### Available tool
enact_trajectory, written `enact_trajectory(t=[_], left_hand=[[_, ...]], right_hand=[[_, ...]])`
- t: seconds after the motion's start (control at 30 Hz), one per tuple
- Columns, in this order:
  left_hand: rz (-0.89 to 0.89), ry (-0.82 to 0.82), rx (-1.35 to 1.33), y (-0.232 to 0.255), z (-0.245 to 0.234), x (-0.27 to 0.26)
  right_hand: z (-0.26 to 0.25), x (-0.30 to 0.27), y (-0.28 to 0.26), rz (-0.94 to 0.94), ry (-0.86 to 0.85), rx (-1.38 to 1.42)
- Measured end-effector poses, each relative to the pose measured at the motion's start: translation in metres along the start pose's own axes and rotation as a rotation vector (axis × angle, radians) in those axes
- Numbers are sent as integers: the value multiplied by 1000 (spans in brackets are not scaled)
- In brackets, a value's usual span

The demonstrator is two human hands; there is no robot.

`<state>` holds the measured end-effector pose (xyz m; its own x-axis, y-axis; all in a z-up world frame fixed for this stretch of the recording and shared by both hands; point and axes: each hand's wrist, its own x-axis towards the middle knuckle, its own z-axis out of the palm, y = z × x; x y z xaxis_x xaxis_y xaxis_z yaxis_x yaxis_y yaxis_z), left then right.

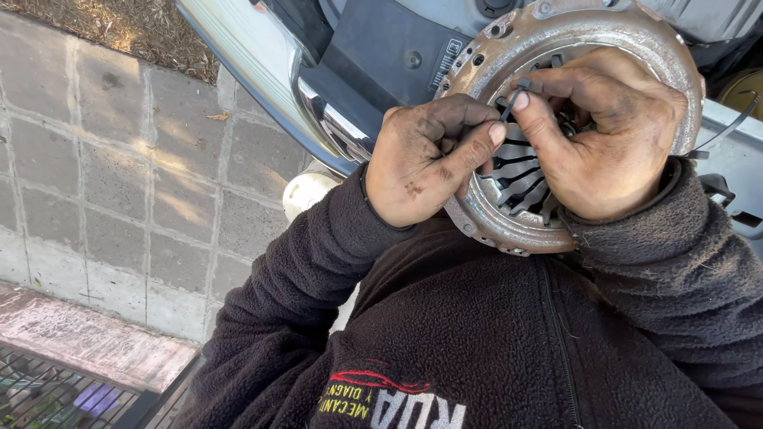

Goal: The person holds a clutch pressure plate and uses a zip tie to secure the internal springs. They then flip the assembly to show the clutch disc and wipe it with a cloth. The task is performed outdoors in front of a car with an open hood.

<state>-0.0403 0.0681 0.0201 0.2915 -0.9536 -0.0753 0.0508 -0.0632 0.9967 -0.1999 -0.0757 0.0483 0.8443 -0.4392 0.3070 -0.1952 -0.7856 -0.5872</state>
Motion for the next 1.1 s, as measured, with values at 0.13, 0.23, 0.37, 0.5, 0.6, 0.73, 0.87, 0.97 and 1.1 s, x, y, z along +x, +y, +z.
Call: enact_trajectory(t=[0.13, 0.23, 0.37, 0.5, 0.6, 0.73, 0.87, 0.97, 1.1], left_hand=[[-31, -6, -26, 4, 0, 1], [-36, -23, -47, 7, -1, 4], [-73, -56, 13, 12, -3, 10], [-57, -45, -9, 12, -2, 12], [-5, -19, -117, -3, 2, 13], [35, 22, -201, -1, 2, 17], [120, 9, -95, 5, -9, 26], [252, -38, 101, -1, -18, 31], [410, -10, 180, 2, -17, 32]], right_hand=[[1, 0, 0, 9, 1, 23], [0, -1, 0, -1, 2, 19], [2, -5, 4, -6, -2, 33], [6, -15, 14, -18, 5, 55], [7, -16, 15, -29, 14, 126], [1, 0, -3, -72, 7, 6], [4, -7, 3, -92, 19, -49], [5, -12, 8, -80, 22, 21], [3, -7, 4, -69, -16, 26]])
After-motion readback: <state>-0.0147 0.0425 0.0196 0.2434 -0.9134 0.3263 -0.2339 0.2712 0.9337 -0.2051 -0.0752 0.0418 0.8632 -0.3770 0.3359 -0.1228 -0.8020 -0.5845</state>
